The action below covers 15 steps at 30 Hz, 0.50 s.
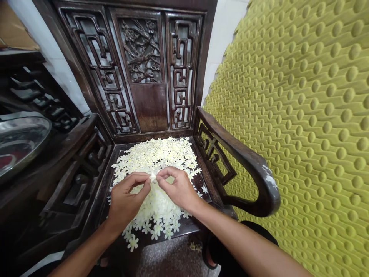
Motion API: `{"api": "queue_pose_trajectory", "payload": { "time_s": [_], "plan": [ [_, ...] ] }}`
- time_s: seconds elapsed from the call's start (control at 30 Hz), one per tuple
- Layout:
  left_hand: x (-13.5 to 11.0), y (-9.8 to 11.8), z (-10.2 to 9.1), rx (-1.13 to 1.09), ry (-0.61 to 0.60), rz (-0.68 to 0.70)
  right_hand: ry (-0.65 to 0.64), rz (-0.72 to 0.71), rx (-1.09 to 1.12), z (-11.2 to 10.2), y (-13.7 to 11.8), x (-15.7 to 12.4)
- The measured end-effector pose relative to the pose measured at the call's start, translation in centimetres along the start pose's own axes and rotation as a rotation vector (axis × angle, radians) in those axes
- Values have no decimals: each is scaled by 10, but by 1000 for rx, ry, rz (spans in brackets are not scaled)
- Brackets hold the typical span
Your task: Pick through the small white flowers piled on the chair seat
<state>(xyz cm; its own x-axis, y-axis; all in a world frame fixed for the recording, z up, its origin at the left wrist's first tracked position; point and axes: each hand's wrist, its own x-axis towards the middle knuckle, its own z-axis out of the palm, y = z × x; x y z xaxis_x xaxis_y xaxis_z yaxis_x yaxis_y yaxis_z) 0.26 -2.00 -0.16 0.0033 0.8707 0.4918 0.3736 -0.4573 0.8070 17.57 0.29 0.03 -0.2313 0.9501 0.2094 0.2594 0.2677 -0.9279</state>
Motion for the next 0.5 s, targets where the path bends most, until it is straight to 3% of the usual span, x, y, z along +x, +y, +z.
{"api": "queue_pose_trajectory", "payload": {
  "time_s": [0.33, 0.5],
  "plan": [
    [1, -2, 0, -40, -25, -56, -21, -3, 28, -2, -1, 4],
    [1, -3, 1, 16, -35, 0, 5, 6, 3, -3, 0, 4]
  ]
}}
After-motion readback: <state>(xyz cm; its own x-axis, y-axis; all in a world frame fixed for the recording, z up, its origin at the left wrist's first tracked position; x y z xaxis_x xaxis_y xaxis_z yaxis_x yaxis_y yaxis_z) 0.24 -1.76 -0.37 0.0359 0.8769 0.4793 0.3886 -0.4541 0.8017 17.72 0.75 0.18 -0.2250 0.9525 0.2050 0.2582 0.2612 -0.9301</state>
